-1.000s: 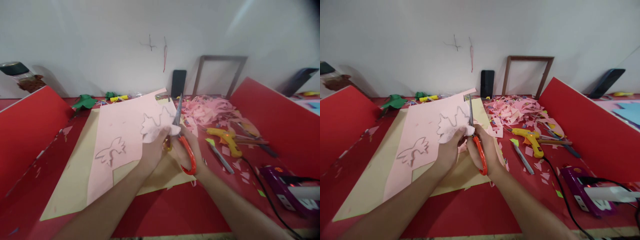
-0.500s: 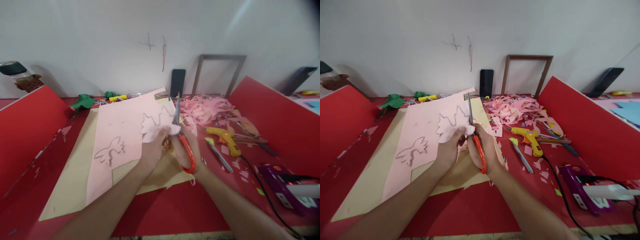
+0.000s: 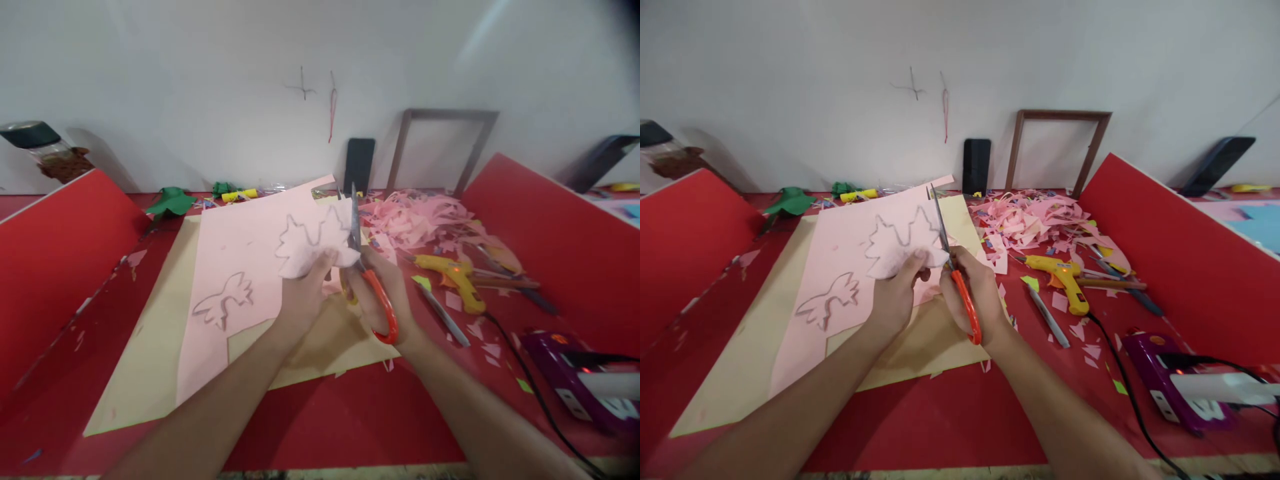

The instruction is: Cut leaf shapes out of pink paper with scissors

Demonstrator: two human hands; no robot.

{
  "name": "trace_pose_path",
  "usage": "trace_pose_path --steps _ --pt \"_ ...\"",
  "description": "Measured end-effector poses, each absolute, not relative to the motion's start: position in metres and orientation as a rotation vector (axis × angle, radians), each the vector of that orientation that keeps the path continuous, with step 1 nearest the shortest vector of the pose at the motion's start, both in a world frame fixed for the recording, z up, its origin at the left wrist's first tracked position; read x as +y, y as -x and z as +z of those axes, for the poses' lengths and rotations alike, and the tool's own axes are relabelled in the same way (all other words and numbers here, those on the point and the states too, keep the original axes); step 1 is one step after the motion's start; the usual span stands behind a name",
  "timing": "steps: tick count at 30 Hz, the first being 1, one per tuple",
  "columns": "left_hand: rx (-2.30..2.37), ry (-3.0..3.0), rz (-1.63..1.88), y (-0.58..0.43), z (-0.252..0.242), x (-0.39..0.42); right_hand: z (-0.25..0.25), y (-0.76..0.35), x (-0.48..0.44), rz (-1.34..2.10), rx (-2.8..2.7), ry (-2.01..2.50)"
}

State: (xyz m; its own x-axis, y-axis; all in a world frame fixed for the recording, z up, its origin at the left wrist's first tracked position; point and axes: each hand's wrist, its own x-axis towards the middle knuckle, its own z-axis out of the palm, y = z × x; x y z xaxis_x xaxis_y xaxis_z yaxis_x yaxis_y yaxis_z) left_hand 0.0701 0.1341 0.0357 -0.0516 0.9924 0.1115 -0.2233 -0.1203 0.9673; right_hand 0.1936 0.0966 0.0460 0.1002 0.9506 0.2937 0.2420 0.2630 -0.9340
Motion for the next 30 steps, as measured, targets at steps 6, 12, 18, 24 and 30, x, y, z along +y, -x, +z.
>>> trace_pose_path --steps 6,12,18,24,30 --pt "0.919 -1.069 1.504 -0.065 0.034 0.149 0.045 -0.199 0.099 0.890 -1.451 1.242" --pt "0.983 -1.096 1.428 -0.054 0.037 0.158 0.047 -0.206 0.101 1.007 -1.444 1.203" --pt "1.020 -1.273 1.387 -0.042 0.039 0.168 0.061 -0.219 0.099 1.151 -1.561 1.239" --pt "0.935 -1.378 1.314 -0.033 0.048 0.170 0.068 -0.222 0.097 1.162 -1.640 1.248" --pt "0.892 -1.377 1.249 -0.030 0.048 0.172 0.061 -0.223 0.099 1.250 -1.566 1.229"
